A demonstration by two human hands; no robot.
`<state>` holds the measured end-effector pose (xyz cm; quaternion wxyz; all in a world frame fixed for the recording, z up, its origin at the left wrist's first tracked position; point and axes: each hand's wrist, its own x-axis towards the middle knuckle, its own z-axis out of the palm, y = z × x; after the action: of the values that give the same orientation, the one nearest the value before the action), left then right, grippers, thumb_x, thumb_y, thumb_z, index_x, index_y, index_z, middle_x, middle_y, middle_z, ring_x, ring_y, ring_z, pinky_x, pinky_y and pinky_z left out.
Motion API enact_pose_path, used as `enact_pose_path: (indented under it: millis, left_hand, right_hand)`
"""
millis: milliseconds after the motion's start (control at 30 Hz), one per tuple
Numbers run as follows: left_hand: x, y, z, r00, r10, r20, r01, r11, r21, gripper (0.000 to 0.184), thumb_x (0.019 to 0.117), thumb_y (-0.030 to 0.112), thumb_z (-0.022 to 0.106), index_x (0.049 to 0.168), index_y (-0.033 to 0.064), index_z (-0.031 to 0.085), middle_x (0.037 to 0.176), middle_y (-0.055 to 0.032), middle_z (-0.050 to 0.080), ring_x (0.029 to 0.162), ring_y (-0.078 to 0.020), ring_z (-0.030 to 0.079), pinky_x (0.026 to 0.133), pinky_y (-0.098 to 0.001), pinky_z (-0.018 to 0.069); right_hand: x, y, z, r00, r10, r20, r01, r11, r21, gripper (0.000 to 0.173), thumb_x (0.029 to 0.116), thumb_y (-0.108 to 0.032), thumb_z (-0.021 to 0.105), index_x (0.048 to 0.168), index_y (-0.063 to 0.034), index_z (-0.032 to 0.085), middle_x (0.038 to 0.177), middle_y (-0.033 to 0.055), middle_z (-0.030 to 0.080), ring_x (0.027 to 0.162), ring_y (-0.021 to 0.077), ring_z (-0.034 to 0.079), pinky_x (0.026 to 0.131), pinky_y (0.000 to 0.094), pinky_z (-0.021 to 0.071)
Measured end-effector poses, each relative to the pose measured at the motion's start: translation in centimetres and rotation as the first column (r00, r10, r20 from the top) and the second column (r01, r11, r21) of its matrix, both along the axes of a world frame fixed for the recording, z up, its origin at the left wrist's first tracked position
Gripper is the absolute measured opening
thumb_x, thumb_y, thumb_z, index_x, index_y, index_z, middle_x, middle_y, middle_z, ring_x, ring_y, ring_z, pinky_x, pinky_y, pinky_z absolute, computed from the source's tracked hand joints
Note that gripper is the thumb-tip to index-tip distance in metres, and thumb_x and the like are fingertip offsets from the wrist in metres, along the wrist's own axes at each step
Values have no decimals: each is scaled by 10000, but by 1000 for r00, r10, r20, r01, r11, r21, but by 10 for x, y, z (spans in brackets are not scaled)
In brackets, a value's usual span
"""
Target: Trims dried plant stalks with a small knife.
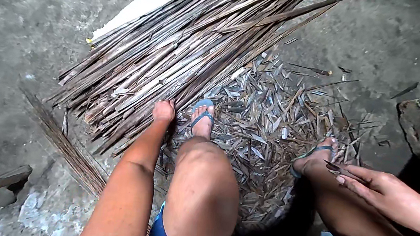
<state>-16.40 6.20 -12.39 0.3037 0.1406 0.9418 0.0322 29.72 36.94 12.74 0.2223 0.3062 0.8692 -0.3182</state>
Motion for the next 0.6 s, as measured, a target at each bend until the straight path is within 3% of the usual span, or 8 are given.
enact_pose_path:
  millis: [100,300,467,600]
  left_hand:
    - [-2,6,-3,998,0,-63,2,1000,19,420,1072,340,465,1333,63,643,1420,-258,553,1343,-453,510,1019,-645,470]
    - [0,11,-8,999,-11,-33,10,1000,-14,457,1004,324,614,1358,34,596,1376,-270,576,1331,-453,520,1011,-645,471]
    - [-7,12,-7,999,34,26,-34,999,17,488,967,272,659,1391,44,573,1390,-290,551,1341,-475,495,1022,-668,450]
    - [-3,13,-6,997,58,43,-59,998,24,541,961,241,653,1431,29,488,1347,-291,586,1283,-465,561,997,-661,476]
  right_hand:
    - [-3,7,-2,1000,-9,13,9,999,-35,379,992,-381,526,1179,-114,720,840,48,703,677,160,645,659,451,548]
    - [-7,15,-9,1000,-15,8,15,995,-98,387,976,-427,523,1115,-123,718,765,-13,660,594,78,586,561,333,509]
    - [-4,14,-10,999,-32,11,33,994,-104,384,976,-428,530,1127,-128,716,768,-20,663,588,69,581,556,320,506]
    - [-2,13,-9,999,-38,17,39,994,-101,385,979,-422,535,1160,-136,720,785,-21,677,604,72,594,576,328,518]
